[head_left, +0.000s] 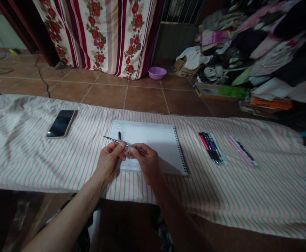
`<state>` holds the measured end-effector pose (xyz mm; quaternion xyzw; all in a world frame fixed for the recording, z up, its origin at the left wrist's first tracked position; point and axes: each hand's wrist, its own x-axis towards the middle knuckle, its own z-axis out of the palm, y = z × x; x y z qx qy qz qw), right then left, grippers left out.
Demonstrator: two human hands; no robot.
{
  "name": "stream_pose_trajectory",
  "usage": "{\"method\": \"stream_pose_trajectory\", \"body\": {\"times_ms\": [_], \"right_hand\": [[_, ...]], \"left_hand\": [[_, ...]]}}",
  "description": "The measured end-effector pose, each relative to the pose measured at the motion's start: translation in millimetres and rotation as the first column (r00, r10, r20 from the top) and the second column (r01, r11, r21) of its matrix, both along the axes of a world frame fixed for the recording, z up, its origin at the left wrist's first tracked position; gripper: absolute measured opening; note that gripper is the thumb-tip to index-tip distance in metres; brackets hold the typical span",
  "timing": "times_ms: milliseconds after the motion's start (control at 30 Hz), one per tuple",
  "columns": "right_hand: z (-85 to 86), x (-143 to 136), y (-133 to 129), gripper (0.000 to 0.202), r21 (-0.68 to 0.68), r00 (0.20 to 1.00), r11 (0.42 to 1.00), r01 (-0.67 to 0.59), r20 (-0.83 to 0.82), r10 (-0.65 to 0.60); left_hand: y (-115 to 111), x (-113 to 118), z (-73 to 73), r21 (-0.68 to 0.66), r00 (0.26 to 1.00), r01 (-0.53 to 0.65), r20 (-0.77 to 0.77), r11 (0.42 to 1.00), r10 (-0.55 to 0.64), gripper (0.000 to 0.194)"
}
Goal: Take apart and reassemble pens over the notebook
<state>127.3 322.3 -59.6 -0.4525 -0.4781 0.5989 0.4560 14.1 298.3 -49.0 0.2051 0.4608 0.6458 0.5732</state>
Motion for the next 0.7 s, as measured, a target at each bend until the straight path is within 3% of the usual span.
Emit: {"method": "stream_pose_trajectory", "body": {"times_ms": [400, 700], "right_hand": [[4.8, 0.8, -0.7, 0.017, -0.078, 0.997, 0.996, 0.049, -0.058, -0.053], [-0.4, -0.7, -0.3, 0.019, -0.119, 0.989, 0.988, 0.096, -0.104, -0.109]], "left_hand": [[-1.0, -0.1, 0.2, 0.020, 0.997, 0.022, 0.079, 1.000, -0.023, 0.030], [0.6, -1.1, -0.6, -0.012, 0.991, -0.064, 0.120, 0.998, 0.065, 0.019]]}}
